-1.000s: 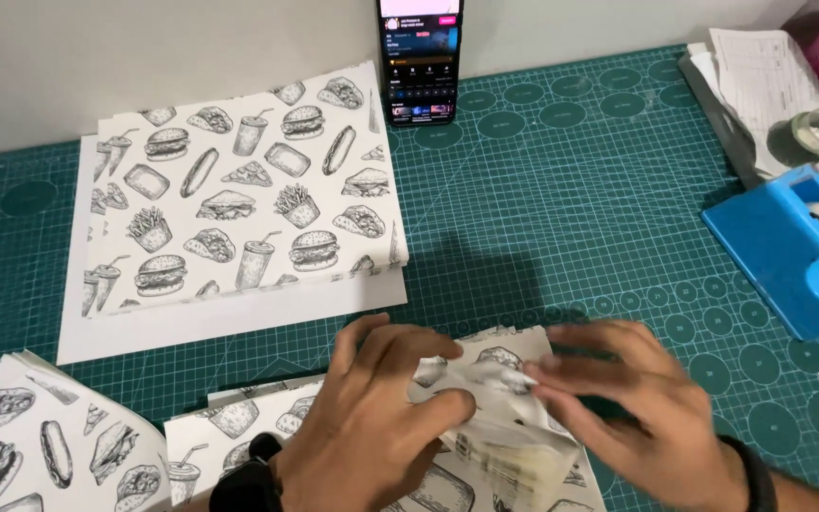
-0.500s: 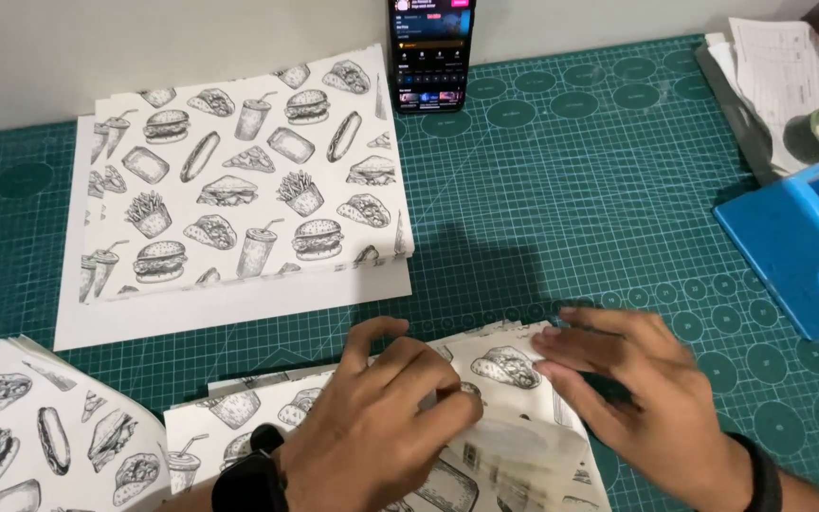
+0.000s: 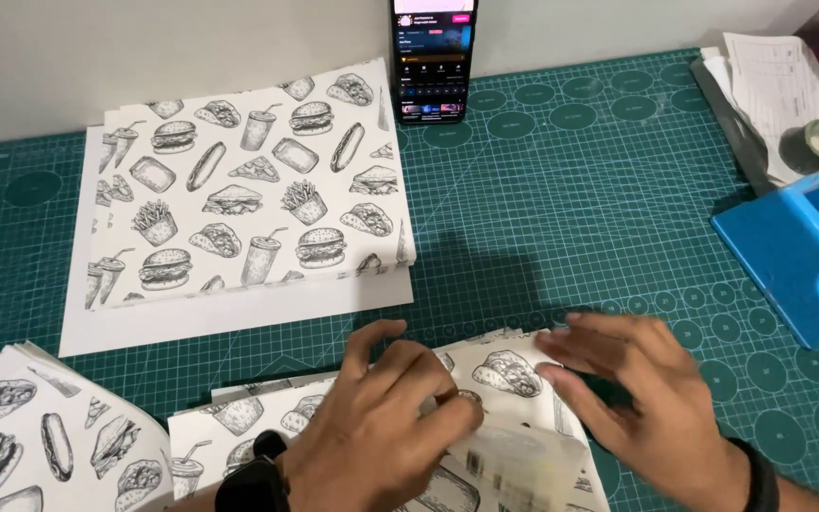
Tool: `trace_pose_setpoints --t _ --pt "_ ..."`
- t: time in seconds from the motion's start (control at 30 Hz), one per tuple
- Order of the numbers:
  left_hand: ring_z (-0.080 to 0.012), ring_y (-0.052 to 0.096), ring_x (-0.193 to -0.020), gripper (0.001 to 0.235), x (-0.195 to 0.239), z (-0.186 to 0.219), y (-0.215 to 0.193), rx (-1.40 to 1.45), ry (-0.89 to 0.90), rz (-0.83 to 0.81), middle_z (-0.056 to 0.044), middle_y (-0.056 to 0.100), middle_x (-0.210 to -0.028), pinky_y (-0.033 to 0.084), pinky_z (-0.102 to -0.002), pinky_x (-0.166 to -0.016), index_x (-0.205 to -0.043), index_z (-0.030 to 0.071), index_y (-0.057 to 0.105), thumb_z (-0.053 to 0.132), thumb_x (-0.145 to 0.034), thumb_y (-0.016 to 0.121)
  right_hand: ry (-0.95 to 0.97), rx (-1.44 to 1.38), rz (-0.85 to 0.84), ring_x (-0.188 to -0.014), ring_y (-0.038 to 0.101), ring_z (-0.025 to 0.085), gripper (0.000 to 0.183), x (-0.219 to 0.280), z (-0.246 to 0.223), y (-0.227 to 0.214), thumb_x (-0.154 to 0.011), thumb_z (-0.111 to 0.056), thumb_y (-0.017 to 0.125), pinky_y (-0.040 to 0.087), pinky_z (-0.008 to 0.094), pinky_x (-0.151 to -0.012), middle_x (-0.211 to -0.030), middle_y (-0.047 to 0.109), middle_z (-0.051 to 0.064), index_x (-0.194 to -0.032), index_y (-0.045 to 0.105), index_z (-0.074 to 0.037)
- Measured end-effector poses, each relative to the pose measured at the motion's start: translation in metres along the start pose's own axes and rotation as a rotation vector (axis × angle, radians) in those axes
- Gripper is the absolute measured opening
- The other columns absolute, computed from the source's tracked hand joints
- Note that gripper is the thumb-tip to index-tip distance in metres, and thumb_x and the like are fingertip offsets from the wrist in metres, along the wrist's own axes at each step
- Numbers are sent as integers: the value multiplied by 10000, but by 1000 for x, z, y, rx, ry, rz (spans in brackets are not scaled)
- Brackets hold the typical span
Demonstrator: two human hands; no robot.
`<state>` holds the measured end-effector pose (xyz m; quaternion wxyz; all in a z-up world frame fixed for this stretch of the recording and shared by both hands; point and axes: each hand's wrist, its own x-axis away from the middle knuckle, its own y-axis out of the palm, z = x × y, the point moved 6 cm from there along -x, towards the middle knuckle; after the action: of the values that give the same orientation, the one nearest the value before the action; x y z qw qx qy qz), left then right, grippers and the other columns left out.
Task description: Folding printed paper sheets into food wrappers and applying small stickers to them on a workstation.
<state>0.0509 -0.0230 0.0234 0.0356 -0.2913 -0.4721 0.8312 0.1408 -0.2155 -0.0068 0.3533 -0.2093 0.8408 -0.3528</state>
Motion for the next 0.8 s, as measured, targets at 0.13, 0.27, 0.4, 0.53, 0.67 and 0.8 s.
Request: trace_pose_setpoints --t 0.13,0.27,0.4,0.53,0.67,0.8 --pt "-300 597 -922 222 0 -2 0 21 -1 -6 -81 619 -883 384 -614 -1004 -865 130 656 -84 -806 654 -54 18 5 -1130 720 239 362 4 -8 -2 -885 -212 806 559 405 -983 -1201 716 57 -1224 684 -172" --pt "-358 558 -1084 187 3 -7 5 22 -6 -54 -155 589 -1083 375 -630 -1028 -891 128 661 2 -780 743 -115 -99 115 -1044 773 254 280 7 -27 -20 -836 -153 818 613 401 -947 -1069 754 113 -1080 687 -113" --pt "-326 565 -910 305 5 -2 5 25 49 -46 -124 590 -874 418 -611 -1006 -914 114 660 -108 -705 679 -64 -35 158 -1108 738 297 144 1 -23 -21 -891 -151 735 583 446 -904 -1074 783 137 -1001 705 -62" --pt "-298 556 -856 290 4 -6 1 86 9 0 -122 560 -880 415 -554 -981 -1074 83 556 -116 -863 575 -21 74 -25 -1225 682 225 414 3 9 1 -860 -334 788 529 424 -1030 -1235 728 30 -1208 719 -119" --pt "-338 568 -1001 253 4 -3 3 99 13 -79 -130 591 -964 358 -607 -1053 -927 99 664 -95 -767 685 -16 18 -68 -1195 691 218 338 3 3 2 -873 -288 781 553 411 -1010 -1187 732 -2 -1185 707 -181" --pt "-377 552 -1176 214 3 -6 1 63 9 -26 -180 561 -1180 359 -648 -1056 -937 130 677 -20 -799 743 -66 -82 48 -1090 743 229 268 1 -20 -12 -820 -191 827 582 423 -945 -1113 760 69 -1075 754 -152"
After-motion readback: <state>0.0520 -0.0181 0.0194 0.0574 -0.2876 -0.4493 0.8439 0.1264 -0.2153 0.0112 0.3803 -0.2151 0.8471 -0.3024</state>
